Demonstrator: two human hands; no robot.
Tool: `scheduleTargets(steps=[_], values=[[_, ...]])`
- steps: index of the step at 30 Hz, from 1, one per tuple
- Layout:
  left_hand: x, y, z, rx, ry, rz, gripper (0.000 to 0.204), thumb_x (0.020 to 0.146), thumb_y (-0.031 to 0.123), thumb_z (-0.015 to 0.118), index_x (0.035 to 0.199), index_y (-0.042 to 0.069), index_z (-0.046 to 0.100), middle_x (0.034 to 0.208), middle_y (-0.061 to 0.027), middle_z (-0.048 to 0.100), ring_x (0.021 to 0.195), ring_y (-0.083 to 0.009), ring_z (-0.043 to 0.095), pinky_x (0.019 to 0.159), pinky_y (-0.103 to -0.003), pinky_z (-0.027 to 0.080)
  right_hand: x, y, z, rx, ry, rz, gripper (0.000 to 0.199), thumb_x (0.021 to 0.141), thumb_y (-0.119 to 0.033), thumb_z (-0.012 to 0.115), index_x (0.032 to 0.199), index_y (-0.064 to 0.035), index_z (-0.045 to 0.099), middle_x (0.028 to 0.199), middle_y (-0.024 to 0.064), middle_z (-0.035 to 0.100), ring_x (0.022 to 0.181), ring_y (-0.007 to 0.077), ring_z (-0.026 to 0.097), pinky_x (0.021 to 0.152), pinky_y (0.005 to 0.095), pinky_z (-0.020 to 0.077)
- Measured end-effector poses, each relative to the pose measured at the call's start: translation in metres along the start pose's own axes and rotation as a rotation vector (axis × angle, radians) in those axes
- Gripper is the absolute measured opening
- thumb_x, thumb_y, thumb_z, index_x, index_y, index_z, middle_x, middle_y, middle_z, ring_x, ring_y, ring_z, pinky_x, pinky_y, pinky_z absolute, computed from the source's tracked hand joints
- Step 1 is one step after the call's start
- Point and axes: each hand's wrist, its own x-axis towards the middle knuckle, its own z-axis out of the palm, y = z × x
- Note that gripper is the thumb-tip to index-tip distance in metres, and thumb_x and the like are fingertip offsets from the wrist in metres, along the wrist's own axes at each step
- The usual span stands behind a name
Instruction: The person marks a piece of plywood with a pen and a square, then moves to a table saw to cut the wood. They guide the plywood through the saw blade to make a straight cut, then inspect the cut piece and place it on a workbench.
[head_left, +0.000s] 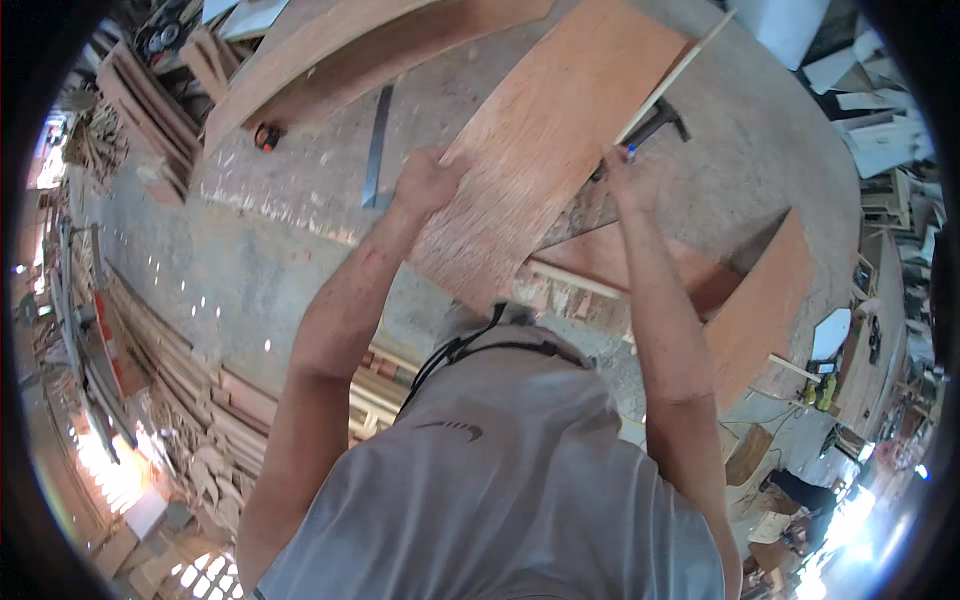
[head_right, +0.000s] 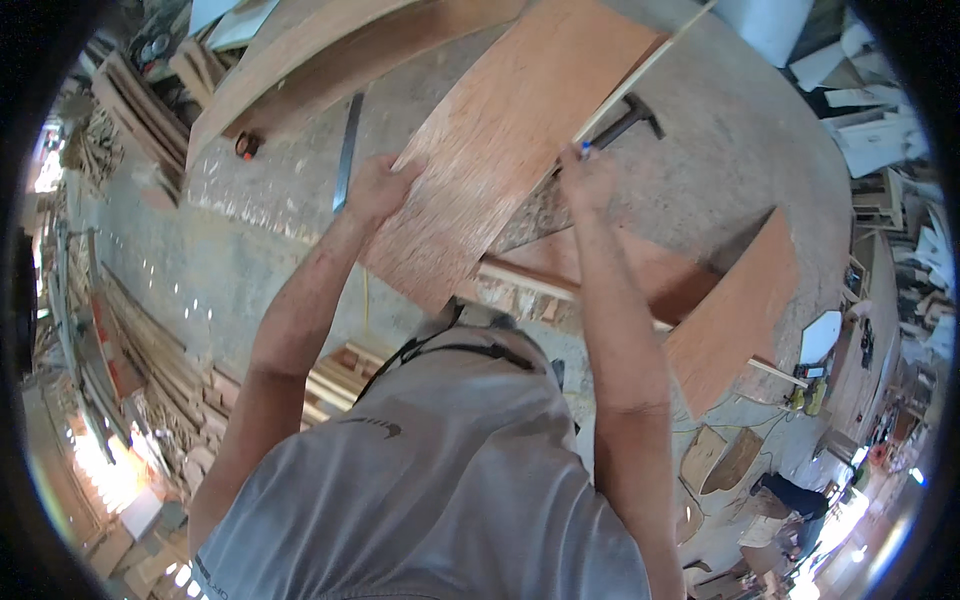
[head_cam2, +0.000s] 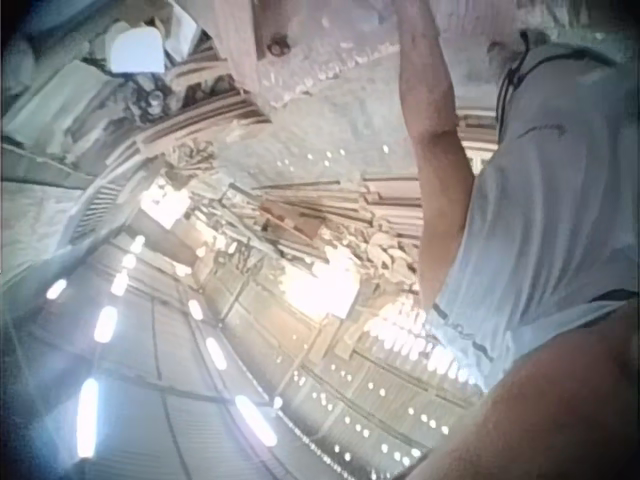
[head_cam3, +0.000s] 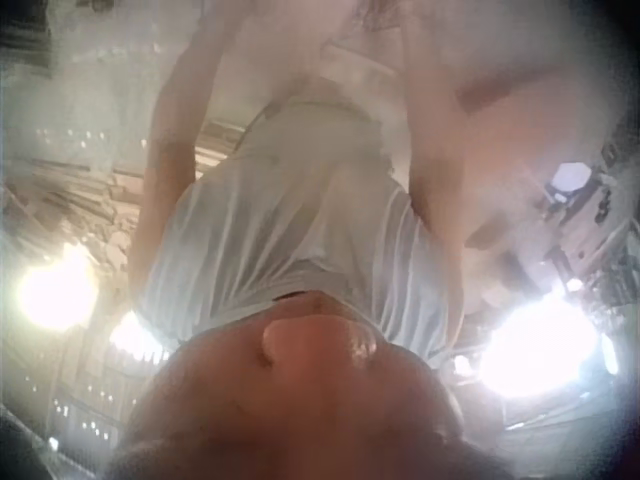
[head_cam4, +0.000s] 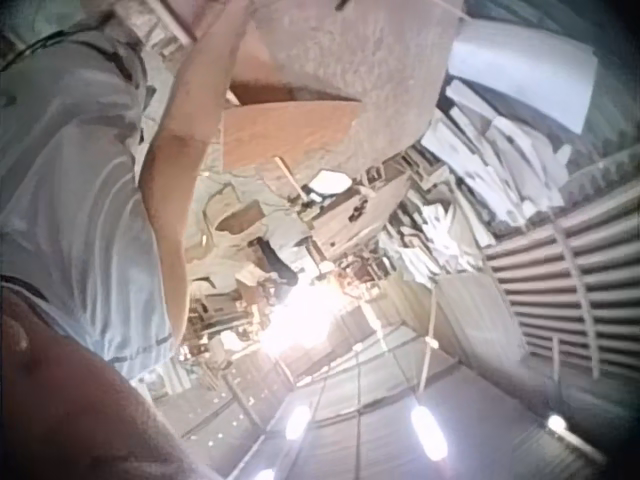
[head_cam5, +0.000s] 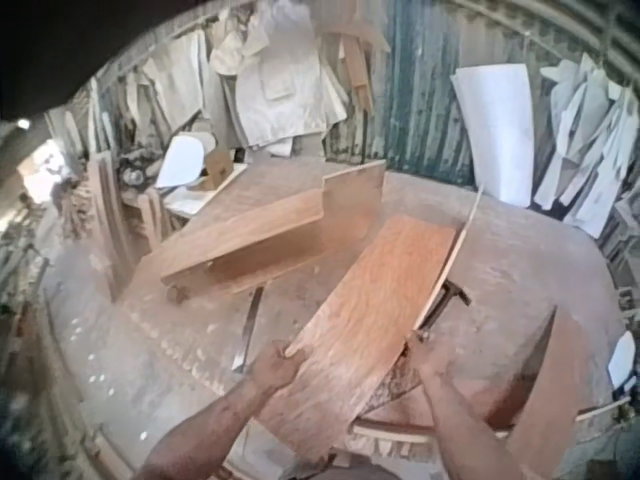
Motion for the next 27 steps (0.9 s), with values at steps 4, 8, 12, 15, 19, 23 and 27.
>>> scheduleTargets(steps=[4, 8, 12, 15, 19, 23, 27], values=[[0.006, -0.01, 0.002, -0.147, -0.016, 0.089, 0.039, 0.088, 0.036, 0.069, 0.101, -0.001, 0.072, 0.085, -0.015, 0.073, 0.076, -0.0201, 0.07, 0.073, -0.035, 0.052, -0.011, -0.01, -0.001, 0.032, -0.01, -0.045, 0.028, 0.084, -0.026, 0.072, 0.083, 0.0016, 0.072, 0.067, 0.0149, 0.069, 0.061, 0.0236, 0.068, 0.06, 0.0366, 0.052], [0.015, -0.018, 0.008, -0.123, -0.021, 0.083, 0.04, 0.088, 0.037, 0.069, 0.101, 0.0, 0.072, 0.084, -0.0146, 0.073, 0.076, -0.0203, 0.07, 0.072, -0.035, 0.052, -0.022, -0.025, -0.006, 0.181, -0.021, 0.079, 0.024, 0.086, -0.02, 0.07, 0.081, 0.0029, 0.071, 0.064, 0.0118, 0.067, 0.053, 0.018, 0.065, 0.052, 0.0334, 0.0506], [0.014, -0.014, 0.007, -0.132, -0.031, 0.08, 0.041, 0.088, 0.037, 0.069, 0.103, -0.001, 0.072, 0.085, -0.015, 0.073, 0.076, -0.0211, 0.07, 0.073, -0.035, 0.052, -0.024, -0.026, -0.01, 0.243, -0.016, 0.067, 0.021, 0.087, -0.017, 0.07, 0.081, 0.0035, 0.07, 0.064, 0.0095, 0.067, 0.05, 0.0155, 0.062, 0.049, 0.0313, 0.0494], [0.016, -0.015, 0.007, -0.06, -0.026, 0.084, 0.042, 0.087, 0.038, 0.069, 0.104, -0.001, 0.071, 0.086, -0.0158, 0.073, 0.077, -0.0218, 0.07, 0.073, -0.036, 0.053, -0.023, -0.021, -0.007, 0.278, -0.013, 0.059, 0.02, 0.086, -0.016, 0.071, 0.083, 0.0037, 0.07, 0.065, 0.0084, 0.067, 0.049, 0.0145, 0.061, 0.047, 0.03, 0.0485], [0.017, -0.022, 0.007, -0.043, -0.003, 0.134, 0.041, 0.088, 0.037, 0.069, 0.105, 0.0, 0.071, 0.088, -0.0168, 0.073, 0.079, -0.0221, 0.071, 0.075, -0.036, 0.053, -0.03, -0.031, -0.01, 0.319, -0.023, 0.14, 0.02, 0.087, -0.016, 0.071, 0.085, 0.0042, 0.07, 0.064, 0.0069, 0.065, 0.049, 0.0128, 0.061, 0.045, 0.0278, 0.0472], [0.012, -0.01, 0.008, -0.06, -0.017, 0.125, 0.041, 0.088, 0.037, 0.069, 0.106, 0.001, 0.071, 0.088, -0.0169, 0.073, 0.081, -0.0228, 0.071, 0.075, -0.036, 0.053, -0.028, -0.022, -0.005, 0.408, 0.032, 0.168, 0.02, 0.087, -0.016, 0.071, 0.089, 0.0035, 0.071, 0.068, 0.0058, 0.067, 0.05, 0.0118, 0.06, 0.045, 0.0262, 0.0476], [0.008, -0.007, 0.005, -0.071, -0.037, 0.11, 0.042, 0.088, 0.037, 0.069, 0.108, 0.001, 0.071, 0.089, -0.015, 0.073, 0.081, -0.022, 0.071, 0.076, -0.034, 0.053, -0.029, -0.027, -0.006, 0.395, 0.014, 0.189, 0.02, 0.088, -0.015, 0.071, 0.088, 0.005, 0.069, 0.066, 0.0055, 0.065, 0.049, 0.0122, 0.06, 0.044, 0.027, 0.0463]])
